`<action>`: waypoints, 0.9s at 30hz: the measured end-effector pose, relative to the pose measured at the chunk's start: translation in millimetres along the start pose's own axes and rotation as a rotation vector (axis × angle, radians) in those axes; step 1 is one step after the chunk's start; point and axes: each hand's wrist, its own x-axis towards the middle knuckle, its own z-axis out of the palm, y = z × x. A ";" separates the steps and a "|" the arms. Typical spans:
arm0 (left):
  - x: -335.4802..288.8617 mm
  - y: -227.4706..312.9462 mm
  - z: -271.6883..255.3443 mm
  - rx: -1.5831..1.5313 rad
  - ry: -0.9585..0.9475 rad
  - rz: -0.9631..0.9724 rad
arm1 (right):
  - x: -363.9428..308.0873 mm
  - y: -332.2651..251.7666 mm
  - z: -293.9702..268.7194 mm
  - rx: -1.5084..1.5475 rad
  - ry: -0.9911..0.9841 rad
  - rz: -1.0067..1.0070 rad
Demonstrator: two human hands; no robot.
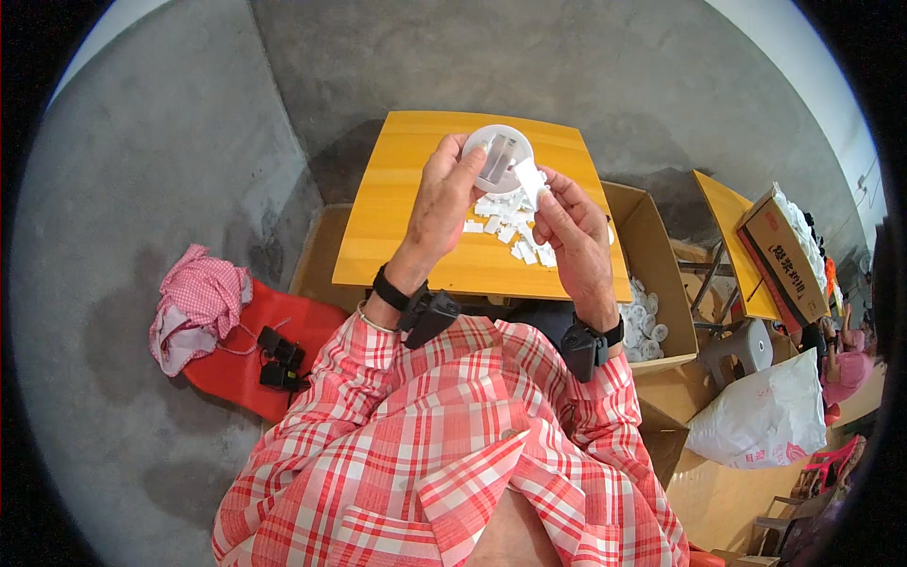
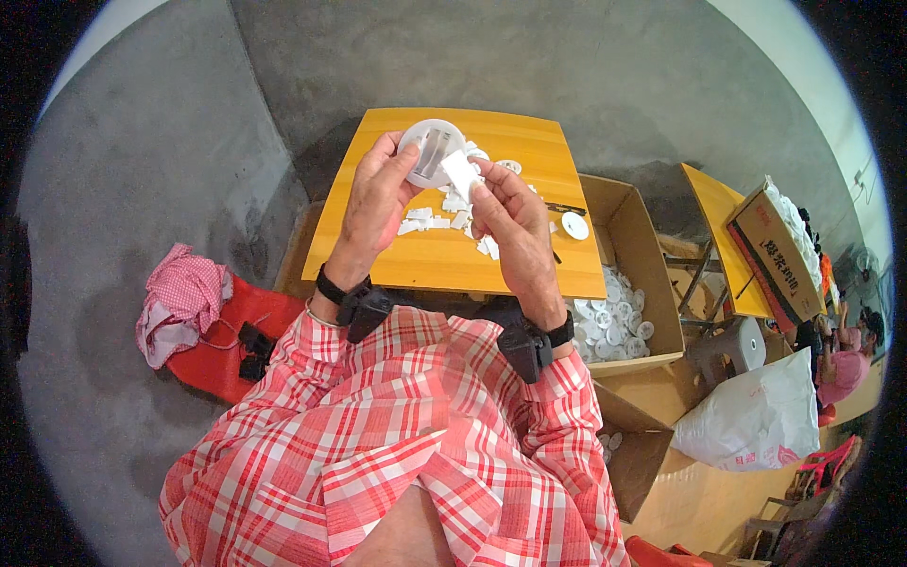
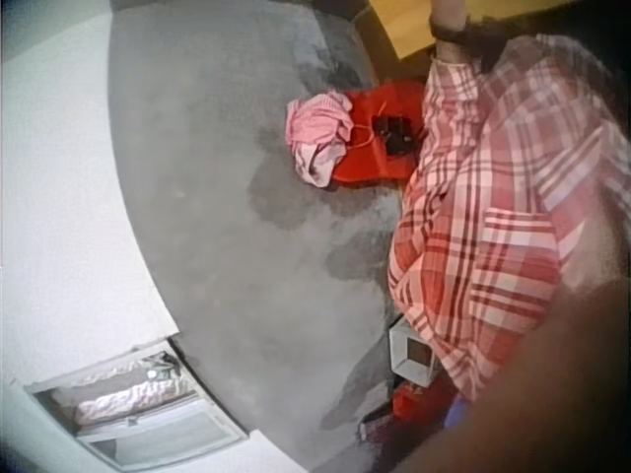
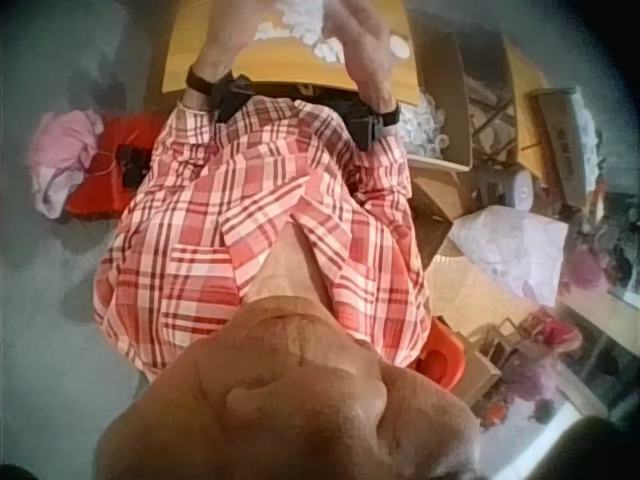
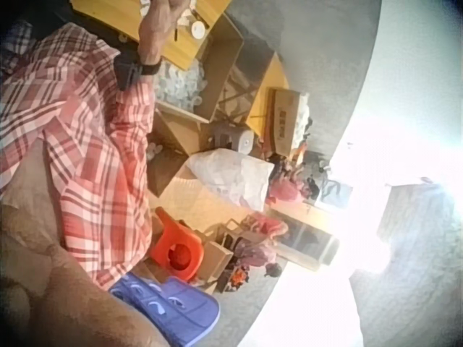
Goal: The person is manually assembling small plastic parts by inserting thin white strips into circular plastic bases.
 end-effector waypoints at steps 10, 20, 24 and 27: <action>-4.1 -3.1 10.2 0.125 0.016 0.092 | 1.0 5.3 -3.8 -0.243 0.070 -0.118; -13.6 17.7 9.1 0.049 -0.173 0.062 | -1.3 -35.1 -5.9 -0.716 0.022 -0.387; -15.4 22.5 5.4 0.155 -0.260 0.070 | -0.1 -38.3 -2.4 -0.641 0.029 -0.379; -17.1 27.4 3.5 0.188 -0.317 0.020 | -0.9 -37.6 -0.4 -0.520 0.055 -0.346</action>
